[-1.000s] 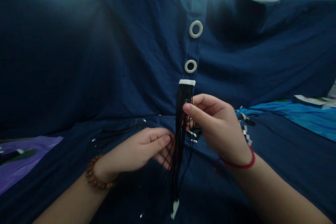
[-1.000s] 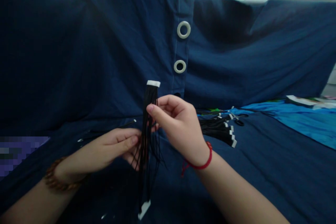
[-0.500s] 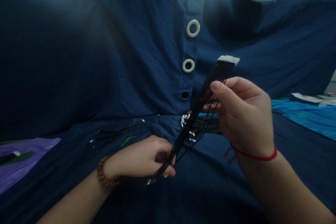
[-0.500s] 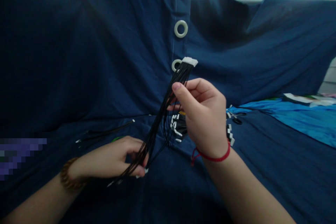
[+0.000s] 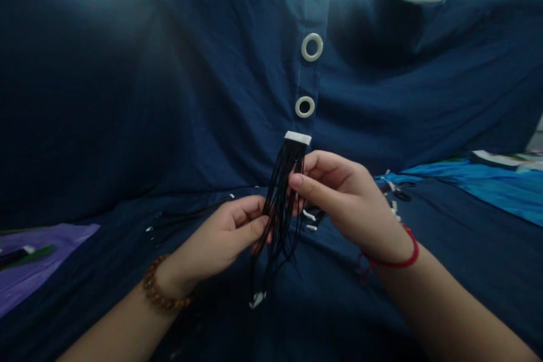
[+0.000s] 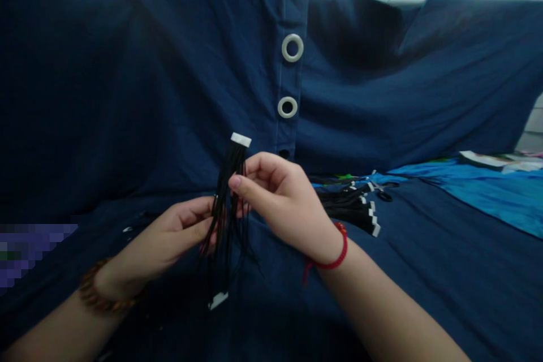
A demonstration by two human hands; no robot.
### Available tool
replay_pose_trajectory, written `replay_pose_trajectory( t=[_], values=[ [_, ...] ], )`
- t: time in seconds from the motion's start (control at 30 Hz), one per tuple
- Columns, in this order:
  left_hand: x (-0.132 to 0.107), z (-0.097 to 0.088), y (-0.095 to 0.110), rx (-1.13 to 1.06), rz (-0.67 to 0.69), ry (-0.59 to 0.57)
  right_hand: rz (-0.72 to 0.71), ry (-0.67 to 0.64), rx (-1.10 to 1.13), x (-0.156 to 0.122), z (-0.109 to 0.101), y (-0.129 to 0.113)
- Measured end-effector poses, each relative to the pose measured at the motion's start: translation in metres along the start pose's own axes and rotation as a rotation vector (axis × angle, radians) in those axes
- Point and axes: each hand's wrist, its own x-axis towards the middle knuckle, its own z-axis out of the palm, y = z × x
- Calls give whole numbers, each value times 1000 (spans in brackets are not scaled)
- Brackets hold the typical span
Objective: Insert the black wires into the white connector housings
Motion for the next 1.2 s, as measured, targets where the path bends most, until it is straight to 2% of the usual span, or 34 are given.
replay_pose_trajectory(
  t=[0.27,0.53,0.77,1.03,1.2],
  values=[
    [-6,-8,6,-169,68,96,80,-142,56,0,4,4],
    [-11,-10,14,-381,19,43,113,-300,24,2,2,5],
    [-14,-9,16,-361,48,22,96,-463,-24,1,-1,10],
    [-22,-14,22,-333,10,45,97,-524,-26,1,-6,9],
    [-22,-11,21,-341,-8,53,139,-531,48,-1,1,10]
  ],
)
